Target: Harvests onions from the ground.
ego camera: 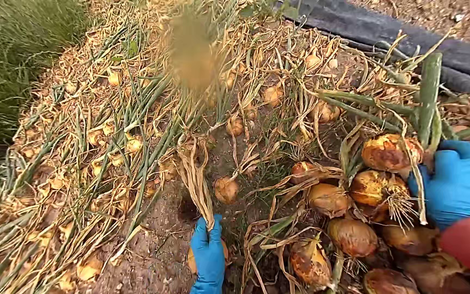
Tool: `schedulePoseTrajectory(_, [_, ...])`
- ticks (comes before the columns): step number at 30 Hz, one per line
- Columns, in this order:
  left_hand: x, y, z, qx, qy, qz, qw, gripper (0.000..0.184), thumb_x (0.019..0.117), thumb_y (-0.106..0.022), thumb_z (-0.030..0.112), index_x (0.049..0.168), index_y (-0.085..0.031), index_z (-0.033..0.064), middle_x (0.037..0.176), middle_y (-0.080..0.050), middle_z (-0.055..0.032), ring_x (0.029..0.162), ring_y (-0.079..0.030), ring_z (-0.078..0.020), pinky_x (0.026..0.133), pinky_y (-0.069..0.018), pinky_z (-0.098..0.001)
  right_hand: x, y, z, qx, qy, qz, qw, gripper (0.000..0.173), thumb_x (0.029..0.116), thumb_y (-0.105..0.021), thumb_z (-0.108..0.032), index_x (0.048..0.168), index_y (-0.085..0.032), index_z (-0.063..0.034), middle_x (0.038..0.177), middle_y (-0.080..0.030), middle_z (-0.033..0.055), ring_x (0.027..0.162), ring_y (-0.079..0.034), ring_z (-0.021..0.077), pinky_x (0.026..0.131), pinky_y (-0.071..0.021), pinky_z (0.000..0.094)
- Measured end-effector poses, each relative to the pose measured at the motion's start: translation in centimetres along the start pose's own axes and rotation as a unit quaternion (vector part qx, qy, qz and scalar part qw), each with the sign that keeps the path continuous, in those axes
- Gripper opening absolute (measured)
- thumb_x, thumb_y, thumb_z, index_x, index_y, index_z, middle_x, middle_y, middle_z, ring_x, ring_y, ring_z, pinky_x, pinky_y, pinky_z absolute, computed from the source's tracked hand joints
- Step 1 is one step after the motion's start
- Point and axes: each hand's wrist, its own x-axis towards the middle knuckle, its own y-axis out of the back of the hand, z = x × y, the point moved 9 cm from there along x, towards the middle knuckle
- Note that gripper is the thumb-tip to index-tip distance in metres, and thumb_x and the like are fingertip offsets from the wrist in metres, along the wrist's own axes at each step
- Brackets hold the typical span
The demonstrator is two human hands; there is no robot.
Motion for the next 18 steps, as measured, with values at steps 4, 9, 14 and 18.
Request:
schedulePoseTrajectory(4, [7.9, -11.0, -0.6, 0.412, 0.043, -0.267, 0.870, 0.049, 0.1010, -0.063, 0.020, 0.143, -0.055, -0.0047, 0.148, -0.052, -0.0278, 0.143, -0.044, -0.0416, 0.119, -0.0345, -0.0543, -0.1, 0.8, -1.4, -0.010, 0.006, 0.002, 1.000, 0.024, 0.0881, -0.060, -0.008, 0.098, -0.061, 0.0139, 0.133, -0.054, 0.0377, 0.129, -0.042, 0.0640, 0.096, -0.0320, 0.0793])
schedulePoseTrajectory(9, [9.9, -14.1, -0.6, 0.373, 0.113, -0.337, 0.857, 0.034, 0.1020, -0.060, 0.016, 0.130, -0.063, -0.0025, 0.119, -0.068, -0.0261, 0.117, -0.064, -0.0398, 0.102, -0.0483, -0.0580, 0.1, 1.3, -1.2, -0.009, 0.013, 0.019, 1.000, 0.025, 0.0843, -0.058, -0.011, 0.091, -0.063, 0.0122, 0.129, -0.059, 0.0356, 0.128, -0.046, 0.0624, 0.097, -0.0328, 0.0774])
schedulePoseTrajectory(14, [10.9, -12.4, -3.0, -0.030, 0.169, -0.202, 0.964, 0.018, 0.1038, -0.049, 0.003, 0.090, -0.062, 0.0003, 0.055, -0.042, 0.0054, 0.047, -0.039, -0.0040, 0.050, -0.0373, -0.0201, 0.0, 1.2, -1.0, 0.000, 0.013, 0.005, 1.000, 0.032, 0.0860, -0.056, -0.018, 0.095, -0.062, 0.0118, 0.132, -0.057, 0.0349, 0.128, -0.044, 0.0628, 0.093, -0.0332, 0.0780])
schedulePoseTrajectory(18, [9.9, -8.2, -3.1, -0.131, 0.248, -0.082, 0.956, 0.039, 0.1071, -0.037, 0.005, 0.073, -0.055, 0.0071, 0.044, -0.031, 0.0095, 0.036, -0.028, -0.0021, 0.038, -0.0284, -0.0187, 0.6, 1.6, -0.8, 0.007, 0.016, -0.005, 1.000, 0.029, 0.0841, -0.058, -0.014, 0.096, -0.062, 0.0115, 0.132, -0.056, 0.0350, 0.129, -0.044, 0.0620, 0.094, -0.0331, 0.0767])
